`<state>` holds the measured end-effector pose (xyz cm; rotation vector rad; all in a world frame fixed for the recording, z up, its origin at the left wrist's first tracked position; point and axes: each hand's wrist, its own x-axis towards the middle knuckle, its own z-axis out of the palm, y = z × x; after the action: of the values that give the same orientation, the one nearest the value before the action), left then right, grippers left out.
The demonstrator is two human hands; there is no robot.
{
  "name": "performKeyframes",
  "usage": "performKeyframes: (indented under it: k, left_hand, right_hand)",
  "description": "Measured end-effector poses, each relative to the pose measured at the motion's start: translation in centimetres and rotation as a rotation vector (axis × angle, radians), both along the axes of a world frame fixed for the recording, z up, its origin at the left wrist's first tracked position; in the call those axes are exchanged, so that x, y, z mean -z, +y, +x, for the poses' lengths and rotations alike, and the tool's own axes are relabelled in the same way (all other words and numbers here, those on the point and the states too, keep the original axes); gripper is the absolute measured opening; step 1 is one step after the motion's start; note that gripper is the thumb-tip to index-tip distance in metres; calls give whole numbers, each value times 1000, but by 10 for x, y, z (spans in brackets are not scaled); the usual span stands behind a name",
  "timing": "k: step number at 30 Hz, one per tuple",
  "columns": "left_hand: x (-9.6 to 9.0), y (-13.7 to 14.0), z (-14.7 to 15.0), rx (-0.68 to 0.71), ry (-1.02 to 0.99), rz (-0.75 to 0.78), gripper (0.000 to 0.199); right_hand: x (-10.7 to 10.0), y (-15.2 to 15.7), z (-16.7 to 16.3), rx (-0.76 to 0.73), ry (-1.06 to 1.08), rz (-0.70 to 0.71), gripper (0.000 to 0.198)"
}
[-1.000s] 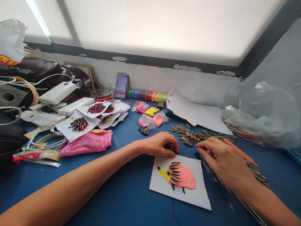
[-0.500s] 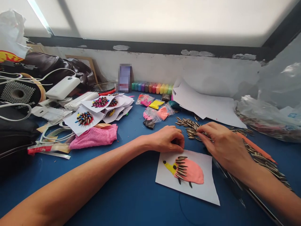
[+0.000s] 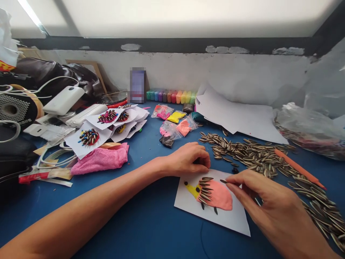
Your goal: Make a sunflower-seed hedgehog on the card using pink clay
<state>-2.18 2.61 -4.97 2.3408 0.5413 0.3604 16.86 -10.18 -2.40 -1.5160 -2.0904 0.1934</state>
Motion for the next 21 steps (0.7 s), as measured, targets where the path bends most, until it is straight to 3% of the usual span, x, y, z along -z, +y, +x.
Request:
performKeyframes:
  k: [4, 10, 21]
  left_hand:
    - [5, -1, -2, 7, -67, -4, 17]
    - [7, -2, -4, 18, -76, -47, 17]
    - [7, -1, -8, 64, -58, -54, 21]
  right_hand:
    - [3, 2, -3, -28, 14, 33, 19]
    - [7, 2, -2, -50, 23, -1, 19]
    - [15, 5, 2, 39, 26, -16, 18]
